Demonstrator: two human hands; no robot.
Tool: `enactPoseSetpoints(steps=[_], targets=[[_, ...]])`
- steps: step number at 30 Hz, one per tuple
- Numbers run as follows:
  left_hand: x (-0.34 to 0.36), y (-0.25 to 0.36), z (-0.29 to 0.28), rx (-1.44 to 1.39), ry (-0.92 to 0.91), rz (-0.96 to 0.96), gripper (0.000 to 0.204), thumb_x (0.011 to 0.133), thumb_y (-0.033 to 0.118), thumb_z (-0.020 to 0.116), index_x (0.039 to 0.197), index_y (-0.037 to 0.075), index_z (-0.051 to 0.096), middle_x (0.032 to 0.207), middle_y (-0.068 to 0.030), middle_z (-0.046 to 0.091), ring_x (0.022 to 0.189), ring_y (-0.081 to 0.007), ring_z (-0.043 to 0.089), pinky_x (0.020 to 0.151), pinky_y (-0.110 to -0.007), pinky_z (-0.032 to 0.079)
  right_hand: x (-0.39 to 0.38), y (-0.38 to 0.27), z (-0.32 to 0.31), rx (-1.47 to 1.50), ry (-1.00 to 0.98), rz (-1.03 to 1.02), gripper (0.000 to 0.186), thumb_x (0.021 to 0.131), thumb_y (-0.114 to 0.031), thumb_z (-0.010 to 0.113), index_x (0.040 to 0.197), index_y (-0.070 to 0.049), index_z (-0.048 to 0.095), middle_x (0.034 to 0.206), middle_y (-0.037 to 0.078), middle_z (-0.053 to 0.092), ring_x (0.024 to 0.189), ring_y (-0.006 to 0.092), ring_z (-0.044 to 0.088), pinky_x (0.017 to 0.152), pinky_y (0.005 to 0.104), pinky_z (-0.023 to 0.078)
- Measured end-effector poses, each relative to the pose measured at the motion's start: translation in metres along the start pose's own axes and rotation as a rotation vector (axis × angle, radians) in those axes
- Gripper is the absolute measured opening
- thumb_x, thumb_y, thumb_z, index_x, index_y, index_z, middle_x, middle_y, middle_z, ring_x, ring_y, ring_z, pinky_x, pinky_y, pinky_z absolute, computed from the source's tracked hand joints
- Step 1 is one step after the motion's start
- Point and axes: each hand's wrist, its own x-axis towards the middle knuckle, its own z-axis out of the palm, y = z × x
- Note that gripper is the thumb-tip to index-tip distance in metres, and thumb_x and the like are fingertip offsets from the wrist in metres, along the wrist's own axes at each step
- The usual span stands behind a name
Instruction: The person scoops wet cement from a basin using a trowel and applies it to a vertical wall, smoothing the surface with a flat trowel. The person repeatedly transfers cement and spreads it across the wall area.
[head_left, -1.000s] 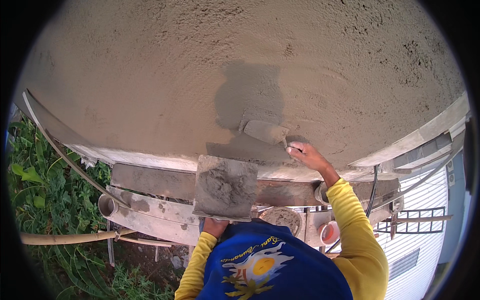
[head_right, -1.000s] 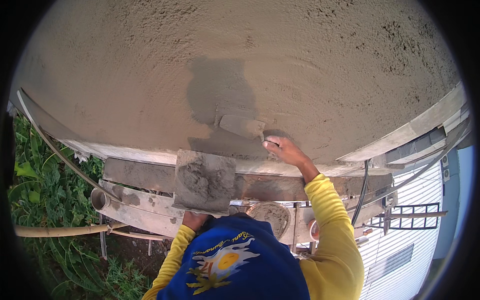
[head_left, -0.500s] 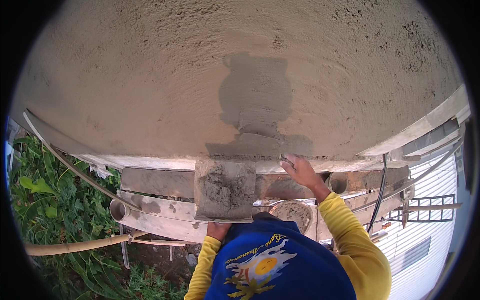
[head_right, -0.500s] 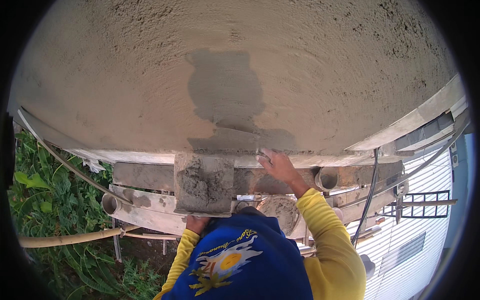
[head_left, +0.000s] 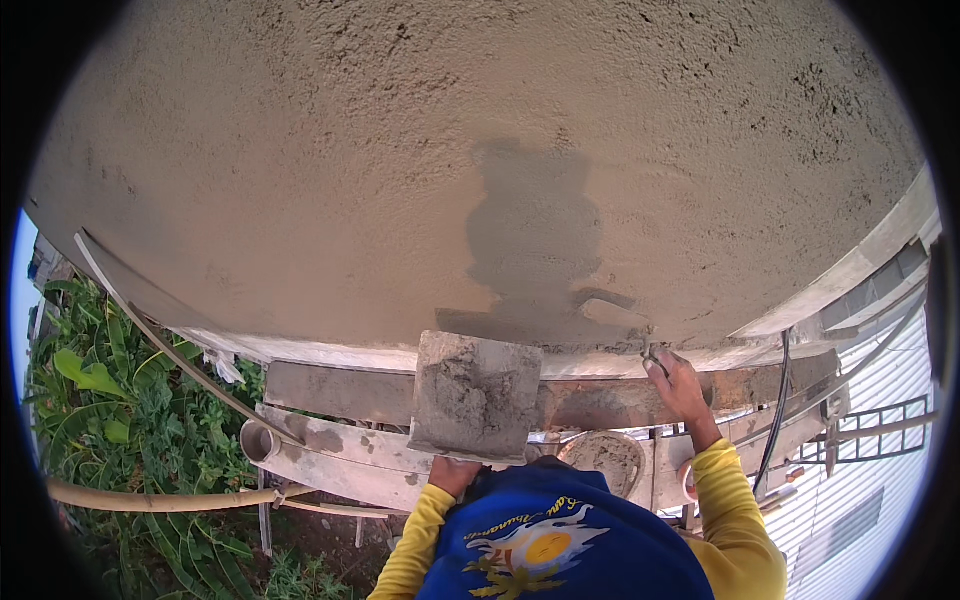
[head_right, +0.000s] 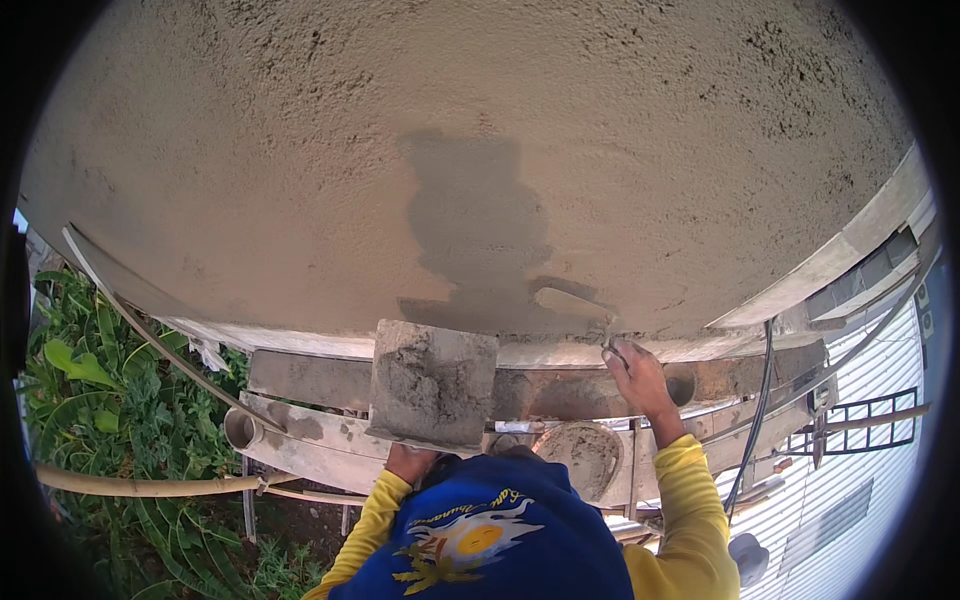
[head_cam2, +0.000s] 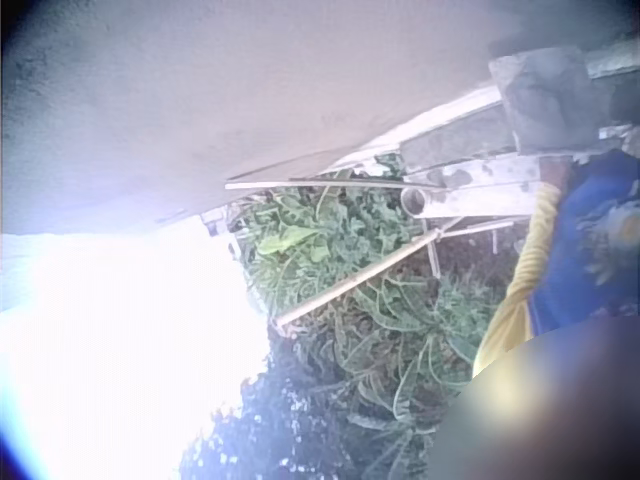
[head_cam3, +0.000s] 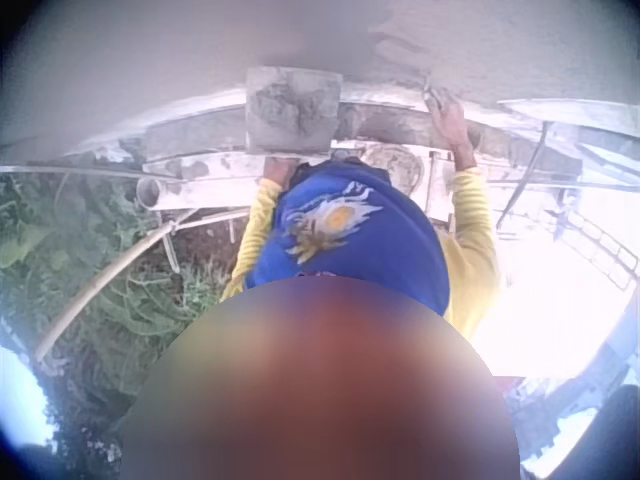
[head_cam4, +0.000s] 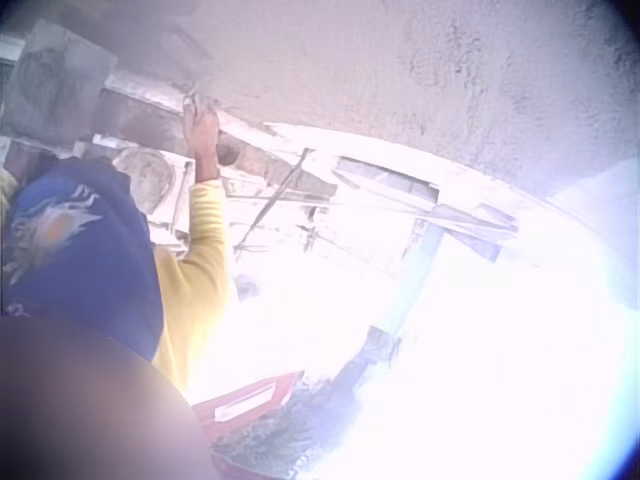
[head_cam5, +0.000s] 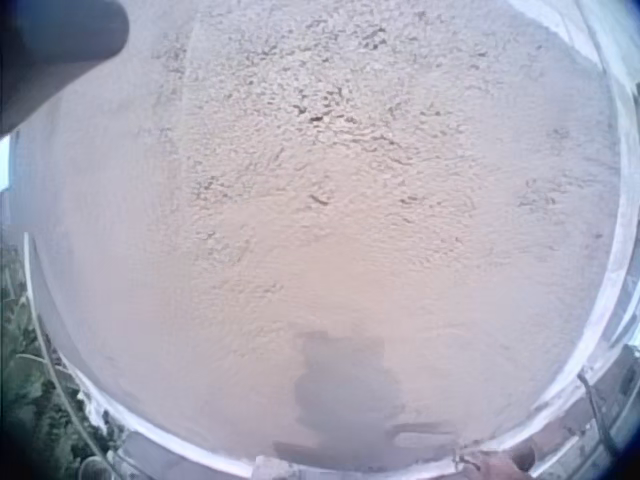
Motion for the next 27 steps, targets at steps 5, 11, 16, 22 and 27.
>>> enactPoseSetpoints(steps=[5,11,16,22,27], targets=[[0.008,0.012,-0.016,-0.164,-0.067,-0.111,0.043,0.086,0.01,0.078,0.125,-0.004,0.067,0.121,-0.0127,0.076,0.116,-0.0232,0.071,0.103,-0.037,0.053,-0.024,-0.112,0.02,-0.143,-0.009,-0.394,0.036,0.097,-0.035,0.072,0.114,-0.003,0.072,0.116,0.017,0.072,0.105,0.0364,0.07,0.09,0.0457,0.056],[0.016,0.047,-0.034,-0.063,-0.095,-0.014,0.044,0.085,0.013,0.08,0.124,-0.002,0.069,0.12,-0.0148,0.076,0.115,-0.0279,0.071,0.104,-0.039,0.052,0.001,-0.155,0.027,-0.184,0.079,-0.681,0.026,0.088,-0.027,0.08,0.103,-0.006,0.073,0.105,0.01,0.069,0.095,0.0287,0.069,0.081,0.0391,0.057],[0.023,0.08,-0.052,-0.146,-0.039,0.096,0.042,0.085,0.016,0.082,0.121,-0.002,0.07,0.117,-0.0148,0.077,0.112,-0.0293,0.072,0.101,-0.04,0.053,0.018,-0.189,0.03,-0.245,0.294,-0.667,0.026,0.082,-0.021,0.084,0.098,-0.004,0.072,0.101,0.011,0.067,0.09,0.0307,0.066,0.077,0.0411,0.055],[0.038,0.132,-0.095,0.039,-0.142,0.083,0.04,0.087,0.012,0.08,0.122,-0.003,0.07,0.118,-0.0153,0.077,0.11,-0.0271,0.072,0.098,-0.039,0.055,0.051,-0.228,0.01,-0.227,0.495,-0.616,0.029,0.084,-0.02,0.083,0.104,-0.001,0.074,0.096,0.015,0.068,0.085,0.0339,0.067,0.074,0.0437,0.055],[0.049,0.111,-0.096,-0.339,-0.108,0.039,0.041,0.086,0.007,0.079,0.124,-0.006,0.068,0.119,-0.0157,0.076,0.111,-0.0224,0.071,0.099,-0.037,0.054,0.089,-0.271,-0.03,-0.122,0.444,-0.35,0.046,0.098,-0.037,0.073,0.116,0.005,0.074,0.104,0.023,0.073,0.083,0.0365,0.07,0.07,0.0435,0.056]])
